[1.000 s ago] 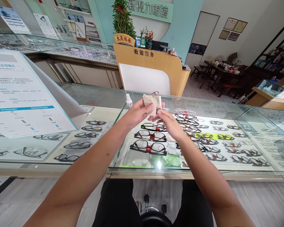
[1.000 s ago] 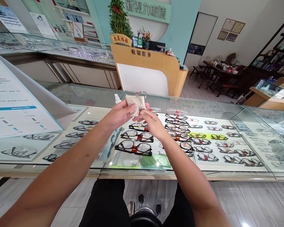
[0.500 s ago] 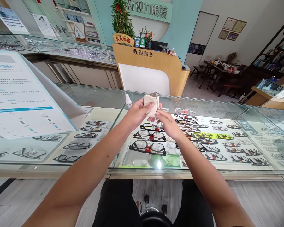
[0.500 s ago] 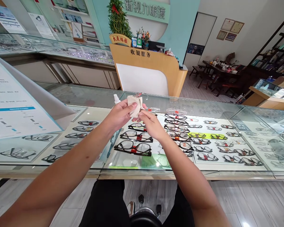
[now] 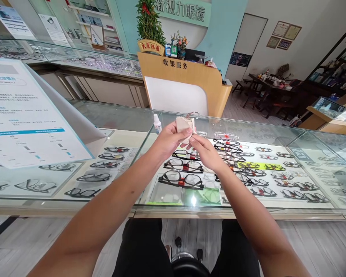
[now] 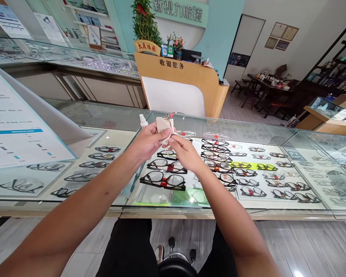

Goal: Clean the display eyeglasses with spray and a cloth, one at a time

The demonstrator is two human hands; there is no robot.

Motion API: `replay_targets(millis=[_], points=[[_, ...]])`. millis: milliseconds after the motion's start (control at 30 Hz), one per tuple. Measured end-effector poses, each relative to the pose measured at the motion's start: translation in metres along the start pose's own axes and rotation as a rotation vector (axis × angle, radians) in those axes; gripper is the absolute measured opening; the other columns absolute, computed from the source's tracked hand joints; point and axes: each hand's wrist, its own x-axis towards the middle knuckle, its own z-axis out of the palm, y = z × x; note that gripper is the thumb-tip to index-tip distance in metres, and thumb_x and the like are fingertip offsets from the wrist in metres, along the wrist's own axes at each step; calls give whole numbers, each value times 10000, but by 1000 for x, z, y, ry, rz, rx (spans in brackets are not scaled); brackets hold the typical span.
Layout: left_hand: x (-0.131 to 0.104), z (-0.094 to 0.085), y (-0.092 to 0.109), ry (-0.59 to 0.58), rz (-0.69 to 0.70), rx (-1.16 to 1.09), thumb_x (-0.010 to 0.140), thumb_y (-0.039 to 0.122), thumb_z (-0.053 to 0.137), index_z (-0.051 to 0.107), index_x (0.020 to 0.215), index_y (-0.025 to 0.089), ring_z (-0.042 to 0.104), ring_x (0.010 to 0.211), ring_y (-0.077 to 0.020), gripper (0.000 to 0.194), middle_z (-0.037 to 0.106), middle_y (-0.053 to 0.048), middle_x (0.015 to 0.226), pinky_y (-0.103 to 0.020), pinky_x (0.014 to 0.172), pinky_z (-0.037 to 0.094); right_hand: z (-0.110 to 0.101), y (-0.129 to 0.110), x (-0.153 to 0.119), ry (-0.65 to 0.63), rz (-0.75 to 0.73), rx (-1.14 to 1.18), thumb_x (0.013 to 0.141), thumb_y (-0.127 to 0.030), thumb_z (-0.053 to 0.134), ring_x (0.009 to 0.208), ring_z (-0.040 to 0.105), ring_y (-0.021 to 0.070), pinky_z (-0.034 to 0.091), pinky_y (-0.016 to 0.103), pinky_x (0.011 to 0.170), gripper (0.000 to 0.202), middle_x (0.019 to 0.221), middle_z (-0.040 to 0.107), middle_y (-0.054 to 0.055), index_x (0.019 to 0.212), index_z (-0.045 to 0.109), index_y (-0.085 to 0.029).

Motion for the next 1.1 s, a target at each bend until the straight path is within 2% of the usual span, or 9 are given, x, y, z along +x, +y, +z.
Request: replay_targets(millis=[233, 400, 500, 567, 700, 833, 900, 1000, 1100], points=[[-2, 8, 0, 21, 96, 18, 669, 586, 1045, 725, 873, 165, 555, 528, -99, 567, 719, -15, 757, -249, 432, 374, 0, 1, -3, -6, -68, -87, 1109, -541, 506, 923, 628, 204, 507, 335, 896, 435, 933, 705, 47, 937, 738, -216], [-1, 3, 0, 7, 109, 47, 772, 670, 957, 688, 778, 164, 471, 440, -82, 573, 667, -5, 632, -254, 428, 389, 2, 1, -5, -28, -72, -104, 1121, -498, 509, 903, 648, 194, 498, 337, 897, 403, 986, 758, 50, 986, 757, -211], [3, -3, 2, -36, 80, 48, 797, 717, 915, 667, 724, 170, 513, 436, -114, 605, 615, 0, 555, -274, 444, 433, 2, -2, -6, -41, -53, -104, 1126, -491, 508, 931, 660, 201, 496, 350, 915, 392, 1023, 775, 51, 991, 756, -219], [5, -8, 3, -43, 64, 51, 773, 733, 924, 701, 765, 154, 573, 479, -135, 620, 681, -32, 622, -287, 472, 472, 1, -4, -6, -36, -37, -85, 1121, -490, 516, 928, 653, 203, 499, 354, 918, 388, 991, 767, 45, 978, 758, -222], [10, -17, 5, -39, 71, 40, 734, 656, 990, 741, 844, 125, 665, 626, -154, 597, 746, -62, 758, -296, 618, 560, -4, -9, -5, 7, 31, 3, 1093, -478, 545, 876, 650, 197, 515, 343, 869, 369, 915, 759, 38, 954, 767, -218], [9, -20, 7, -98, 51, 26, 706, 521, 1049, 768, 948, 131, 715, 776, -176, 538, 756, -51, 852, -314, 748, 593, -7, -8, -1, 1, 28, 127, 1060, -494, 578, 845, 670, 192, 528, 342, 857, 373, 885, 773, 46, 909, 766, -210], [7, -18, 8, -170, 26, 34, 713, 454, 1054, 773, 1051, 147, 703, 757, -180, 537, 740, -33, 826, -323, 722, 586, -8, -6, 0, -1, 17, 176, 1051, -506, 596, 851, 679, 196, 534, 348, 866, 372, 873, 773, 45, 886, 758, -214], [4, -12, 9, -273, 28, 74, 765, 433, 1023, 762, 1127, 156, 621, 617, -157, 525, 667, 9, 685, -310, 622, 539, -8, -4, 1, -2, 7, 185, 1050, -534, 607, 866, 690, 201, 533, 350, 864, 393, 879, 776, 44, 862, 753, -222], [2, -7, 7, -200, 97, 111, 743, 444, 1035, 748, 1068, 159, 576, 538, -119, 519, 713, -1, 738, -286, 547, 505, -7, -4, 0, -10, -13, 100, 1062, -588, 599, 885, 689, 204, 530, 350, 857, 448, 922, 787, 48, 853, 755, -224]])
